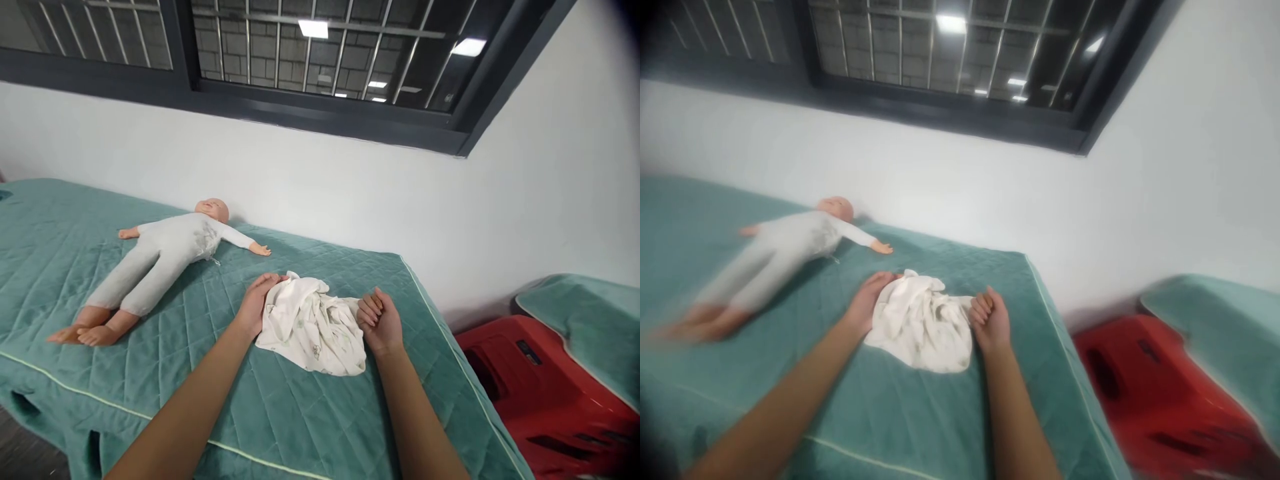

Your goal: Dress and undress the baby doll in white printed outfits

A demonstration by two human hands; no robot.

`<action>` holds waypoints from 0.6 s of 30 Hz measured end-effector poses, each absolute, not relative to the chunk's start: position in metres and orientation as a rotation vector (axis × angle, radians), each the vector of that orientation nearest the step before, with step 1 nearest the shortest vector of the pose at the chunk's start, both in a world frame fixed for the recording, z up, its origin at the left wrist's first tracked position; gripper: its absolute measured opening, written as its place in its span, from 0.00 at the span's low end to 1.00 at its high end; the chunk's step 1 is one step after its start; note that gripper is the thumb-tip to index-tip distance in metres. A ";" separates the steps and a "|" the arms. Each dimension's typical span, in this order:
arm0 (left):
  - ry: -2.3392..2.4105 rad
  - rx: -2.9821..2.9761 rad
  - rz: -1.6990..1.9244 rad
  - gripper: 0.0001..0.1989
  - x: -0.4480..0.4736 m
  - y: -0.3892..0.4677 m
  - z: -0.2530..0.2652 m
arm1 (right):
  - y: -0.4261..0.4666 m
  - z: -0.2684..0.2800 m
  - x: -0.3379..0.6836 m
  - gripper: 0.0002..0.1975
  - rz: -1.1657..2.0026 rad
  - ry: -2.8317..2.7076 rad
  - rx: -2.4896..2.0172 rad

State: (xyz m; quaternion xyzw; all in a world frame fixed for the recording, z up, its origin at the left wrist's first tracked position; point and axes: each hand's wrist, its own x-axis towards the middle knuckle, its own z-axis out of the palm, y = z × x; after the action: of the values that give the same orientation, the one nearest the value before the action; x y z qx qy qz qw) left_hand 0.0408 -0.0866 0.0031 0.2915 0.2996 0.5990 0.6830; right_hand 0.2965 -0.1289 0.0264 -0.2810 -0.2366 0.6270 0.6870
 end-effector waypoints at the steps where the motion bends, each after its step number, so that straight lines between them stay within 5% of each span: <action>1: 0.720 0.707 1.352 0.12 0.041 -0.087 0.003 | -0.129 0.027 0.297 0.25 1.394 -0.541 -0.644; 8: 1.193 1.232 1.414 0.08 0.057 -0.083 -0.011 | -0.126 0.021 0.291 0.25 1.160 -0.794 -0.900; 14: 1.370 1.516 1.371 0.09 0.060 -0.089 -0.009 | -0.112 0.008 0.273 0.14 0.882 -1.030 -1.161; 18: 1.512 1.919 1.160 0.09 0.053 -0.105 -0.001 | -0.105 0.019 0.261 0.17 0.809 -1.278 -1.243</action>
State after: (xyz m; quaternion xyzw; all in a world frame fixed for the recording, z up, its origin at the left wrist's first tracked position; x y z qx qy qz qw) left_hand 0.0535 -0.1049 -0.0010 0.6927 0.5457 0.4186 0.2170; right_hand 0.2605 -0.1045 0.0190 -0.5270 -0.5418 0.3429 0.5577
